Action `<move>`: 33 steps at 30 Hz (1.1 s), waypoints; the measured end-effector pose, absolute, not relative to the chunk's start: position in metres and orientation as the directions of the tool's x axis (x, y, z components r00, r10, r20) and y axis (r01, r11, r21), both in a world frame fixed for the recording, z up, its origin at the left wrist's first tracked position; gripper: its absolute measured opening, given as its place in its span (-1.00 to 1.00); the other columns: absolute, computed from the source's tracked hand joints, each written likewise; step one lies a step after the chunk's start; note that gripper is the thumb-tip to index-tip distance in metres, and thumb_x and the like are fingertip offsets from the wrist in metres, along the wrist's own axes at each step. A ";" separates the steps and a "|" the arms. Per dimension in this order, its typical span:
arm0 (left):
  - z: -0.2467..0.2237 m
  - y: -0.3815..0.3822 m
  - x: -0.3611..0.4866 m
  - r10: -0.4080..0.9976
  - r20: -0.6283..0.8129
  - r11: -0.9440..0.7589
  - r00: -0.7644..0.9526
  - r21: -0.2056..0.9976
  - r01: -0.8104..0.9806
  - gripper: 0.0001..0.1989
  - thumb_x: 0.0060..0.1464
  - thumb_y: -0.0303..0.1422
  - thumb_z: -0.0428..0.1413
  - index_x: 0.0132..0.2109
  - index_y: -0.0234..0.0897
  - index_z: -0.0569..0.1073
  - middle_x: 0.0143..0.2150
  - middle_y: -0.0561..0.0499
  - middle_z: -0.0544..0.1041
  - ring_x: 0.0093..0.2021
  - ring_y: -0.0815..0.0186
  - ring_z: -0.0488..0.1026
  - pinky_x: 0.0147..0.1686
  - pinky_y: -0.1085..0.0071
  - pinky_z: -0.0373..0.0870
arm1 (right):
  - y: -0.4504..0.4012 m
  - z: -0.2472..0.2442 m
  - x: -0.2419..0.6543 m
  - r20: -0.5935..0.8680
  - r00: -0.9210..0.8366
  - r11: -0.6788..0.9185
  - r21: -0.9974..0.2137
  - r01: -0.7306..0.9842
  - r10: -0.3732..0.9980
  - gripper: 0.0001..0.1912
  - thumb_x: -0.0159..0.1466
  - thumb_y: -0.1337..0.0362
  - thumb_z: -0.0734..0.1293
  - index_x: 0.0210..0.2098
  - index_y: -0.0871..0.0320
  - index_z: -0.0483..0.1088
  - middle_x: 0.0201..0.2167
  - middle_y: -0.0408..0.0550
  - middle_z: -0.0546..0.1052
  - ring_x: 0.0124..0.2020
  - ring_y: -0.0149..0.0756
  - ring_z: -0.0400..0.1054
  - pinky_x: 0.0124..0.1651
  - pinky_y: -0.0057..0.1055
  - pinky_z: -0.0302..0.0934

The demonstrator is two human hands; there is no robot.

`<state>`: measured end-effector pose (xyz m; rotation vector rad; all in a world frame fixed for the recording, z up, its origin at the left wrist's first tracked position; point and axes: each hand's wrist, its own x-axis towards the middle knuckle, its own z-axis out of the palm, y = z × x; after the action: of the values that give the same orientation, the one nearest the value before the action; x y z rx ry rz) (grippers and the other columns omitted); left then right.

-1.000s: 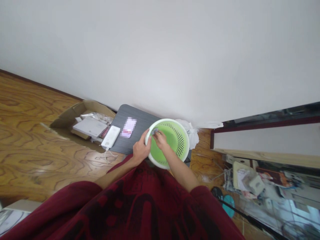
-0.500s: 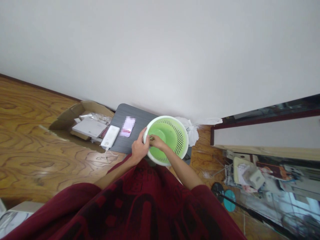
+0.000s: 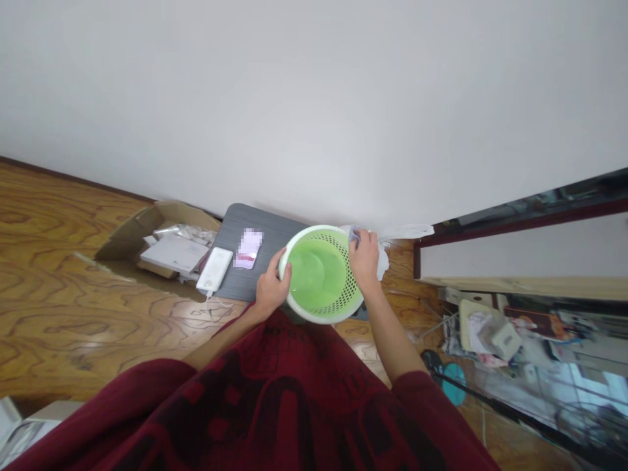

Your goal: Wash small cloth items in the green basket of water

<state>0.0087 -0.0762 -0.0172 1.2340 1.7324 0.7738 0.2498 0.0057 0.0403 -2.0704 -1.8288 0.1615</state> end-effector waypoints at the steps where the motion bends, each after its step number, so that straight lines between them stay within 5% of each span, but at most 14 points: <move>1: -0.019 -0.076 0.008 0.949 -0.277 0.315 -0.151 0.856 0.410 -0.42 0.34 -0.14 0.05 0.43 -0.16 0.33 -0.57 0.13 0.43 -0.55 0.24 0.41 -0.33 0.36 0.36 | 0.011 0.038 0.253 0.134 0.175 -0.123 -0.329 0.936 0.975 -0.59 0.36 0.42 0.18 0.10 0.34 0.51 -0.03 0.24 0.48 0.03 -0.06 0.36 0.21 -0.11 0.25; 5: -0.023 -0.076 0.009 0.953 -0.262 0.300 -0.151 0.873 0.384 -0.41 0.33 -0.15 0.07 0.42 -0.20 0.35 -0.61 0.16 0.37 -0.58 0.28 0.36 -0.38 0.39 0.31 | 0.026 0.020 0.249 0.069 0.197 -0.161 -0.351 0.922 0.978 -0.56 0.34 0.45 0.21 0.14 0.38 0.52 -0.01 0.26 0.50 0.07 -0.07 0.37 0.27 -0.14 0.22; 11: -0.025 -0.076 0.011 0.962 -0.198 0.258 -0.187 0.885 0.388 -0.42 0.31 -0.20 0.10 0.41 -0.26 0.39 -0.63 0.19 0.30 -0.62 0.34 0.28 -0.44 0.43 0.26 | 0.036 0.015 0.202 0.100 -0.031 0.077 -0.504 0.860 0.995 -0.56 0.36 0.47 0.19 0.12 0.29 0.57 -0.05 0.15 0.51 0.03 -0.17 0.39 0.26 -0.25 0.23; 17: -0.030 -0.075 0.012 0.959 -0.209 0.269 -0.189 0.882 0.387 -0.40 0.28 -0.22 0.12 0.42 -0.21 0.38 -0.46 0.08 0.57 -0.53 0.30 0.44 -0.35 0.40 0.40 | 0.015 0.026 0.155 0.058 -0.332 0.304 -0.571 0.762 0.941 -0.59 0.39 0.47 0.20 0.05 0.14 0.61 -0.08 0.03 0.50 0.01 -0.23 0.37 0.21 -0.30 0.25; 22: -0.033 -0.074 0.013 0.955 -0.239 0.293 -0.176 0.851 0.435 -0.39 0.29 -0.19 0.10 0.43 -0.24 0.38 -0.33 -0.04 0.68 -0.45 0.21 0.55 -0.28 0.34 0.47 | -0.001 0.033 0.151 -0.003 -0.492 0.423 -0.509 0.750 0.870 -0.58 0.42 0.45 0.19 0.08 0.09 0.60 -0.05 0.04 0.51 0.03 -0.21 0.34 0.21 -0.28 0.24; 26: -0.031 -0.074 0.013 0.955 -0.242 0.293 -0.173 0.859 0.419 -0.42 0.32 -0.17 0.06 0.42 -0.22 0.39 -0.12 -0.11 0.72 -0.37 0.19 0.59 -0.19 0.30 0.50 | 0.022 0.034 0.174 -0.010 -0.369 0.343 -0.349 0.872 0.929 -0.53 0.42 0.46 0.14 0.14 0.12 0.58 -0.02 0.10 0.51 0.04 -0.14 0.32 0.21 -0.23 0.23; 33: -0.028 -0.076 0.012 0.945 -0.275 0.325 -0.178 0.860 0.394 -0.39 0.32 -0.14 0.08 0.43 -0.22 0.35 -0.41 0.01 0.64 -0.43 0.18 0.55 -0.22 0.31 0.47 | 0.037 0.033 0.249 -0.002 -0.021 0.020 -0.172 0.985 1.000 -0.52 0.36 0.45 0.15 0.10 0.28 0.60 -0.11 0.18 0.48 -0.09 -0.14 0.34 0.13 -0.24 0.25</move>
<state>0.0116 -0.0762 -0.0278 1.2054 1.7396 0.8139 0.2494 0.0374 0.0326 -2.1104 -2.1542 0.1886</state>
